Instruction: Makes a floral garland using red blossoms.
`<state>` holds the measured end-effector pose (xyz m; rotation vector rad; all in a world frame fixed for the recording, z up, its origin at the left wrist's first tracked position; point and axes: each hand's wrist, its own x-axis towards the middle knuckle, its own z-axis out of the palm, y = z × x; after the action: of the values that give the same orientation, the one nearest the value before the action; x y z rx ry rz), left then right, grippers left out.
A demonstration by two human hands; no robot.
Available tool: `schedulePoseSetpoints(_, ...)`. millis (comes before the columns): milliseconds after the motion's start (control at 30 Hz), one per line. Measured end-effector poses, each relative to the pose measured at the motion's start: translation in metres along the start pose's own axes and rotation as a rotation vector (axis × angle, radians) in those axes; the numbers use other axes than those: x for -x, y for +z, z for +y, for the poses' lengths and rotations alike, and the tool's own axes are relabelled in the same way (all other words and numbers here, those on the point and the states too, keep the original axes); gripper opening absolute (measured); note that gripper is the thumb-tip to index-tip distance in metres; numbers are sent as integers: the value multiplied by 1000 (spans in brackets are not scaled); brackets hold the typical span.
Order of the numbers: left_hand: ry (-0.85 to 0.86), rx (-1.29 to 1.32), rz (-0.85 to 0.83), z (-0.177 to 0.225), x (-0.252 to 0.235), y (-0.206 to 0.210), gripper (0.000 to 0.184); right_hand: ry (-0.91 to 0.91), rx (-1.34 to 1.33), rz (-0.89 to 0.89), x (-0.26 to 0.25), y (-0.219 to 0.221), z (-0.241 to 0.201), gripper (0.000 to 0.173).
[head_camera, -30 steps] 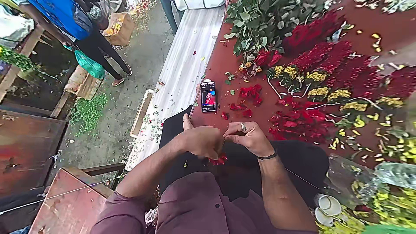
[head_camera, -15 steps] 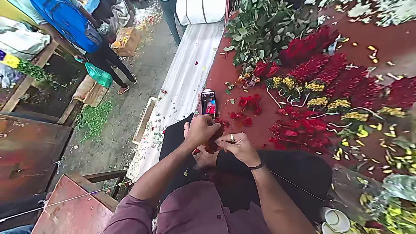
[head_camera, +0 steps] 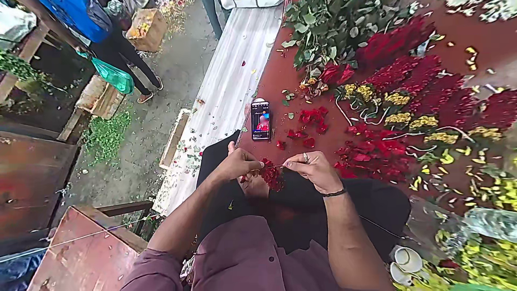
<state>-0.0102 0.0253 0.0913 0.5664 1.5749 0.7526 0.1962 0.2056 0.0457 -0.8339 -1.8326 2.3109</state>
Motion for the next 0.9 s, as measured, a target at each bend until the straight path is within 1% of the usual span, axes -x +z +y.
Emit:
schedulePoseSetpoints(67, -38, 41, 10, -9, 2, -2, 26, -28, 43, -98, 2, 3, 0, 6)
schedulePoseSetpoints(133, -67, -65, 47, -14, 2, -4, 20, -48, 78, -192, 3, 7, -2, 8)
schedulePoseSetpoints(200, -84, -176, 72, -13, 2, -5, 20, -68, 101, -264, 5, 12, -2, 9)
schedulePoseSetpoints(367, -74, -327, 57, -9, -1, -5, 25, -112, 131, -348, 8, 19, -6, 10)
schedulePoseSetpoints(433, -86, -367, 55, 0, -2, -2, 24, -75, 144, -379, 9, 13, -8, 10)
schedulePoseSetpoints(500, -96, -380, 77, 6, -2, 2, 25, 62, 193, -367, 9, -3, -9, 14)
schedulePoseSetpoints(567, -98, -411, 119, 11, 1, 3, 24, 215, 357, -232, 0, -36, -2, 21)
schedulePoseSetpoints(600, -86, -427, 139, 10, 3, 4, 22, 299, 488, -120, -9, -56, 6, 22)
schedulePoseSetpoints(700, -24, -455, 159, 4, 3, 11, 18, 434, 799, 345, -51, -102, 49, 19)
schedulePoseSetpoints(733, 9, -450, 154, -1, 2, 14, 17, 480, 840, 432, -62, -109, 58, 22)
schedulePoseSetpoints(800, 70, -445, 153, -10, -1, 19, 19, 553, 896, 485, -79, -111, 71, 36)
schedulePoseSetpoints(833, 86, -448, 164, -13, -1, 21, 21, 560, 914, 494, -86, -109, 80, 40)
schedulePoseSetpoints(867, 91, -444, 177, -16, 0, 22, 22, 549, 927, 501, -91, -106, 88, 42)
schedulePoseSetpoints(900, 102, -428, 193, -19, 1, 22, 23, 525, 931, 505, -96, -102, 94, 39)
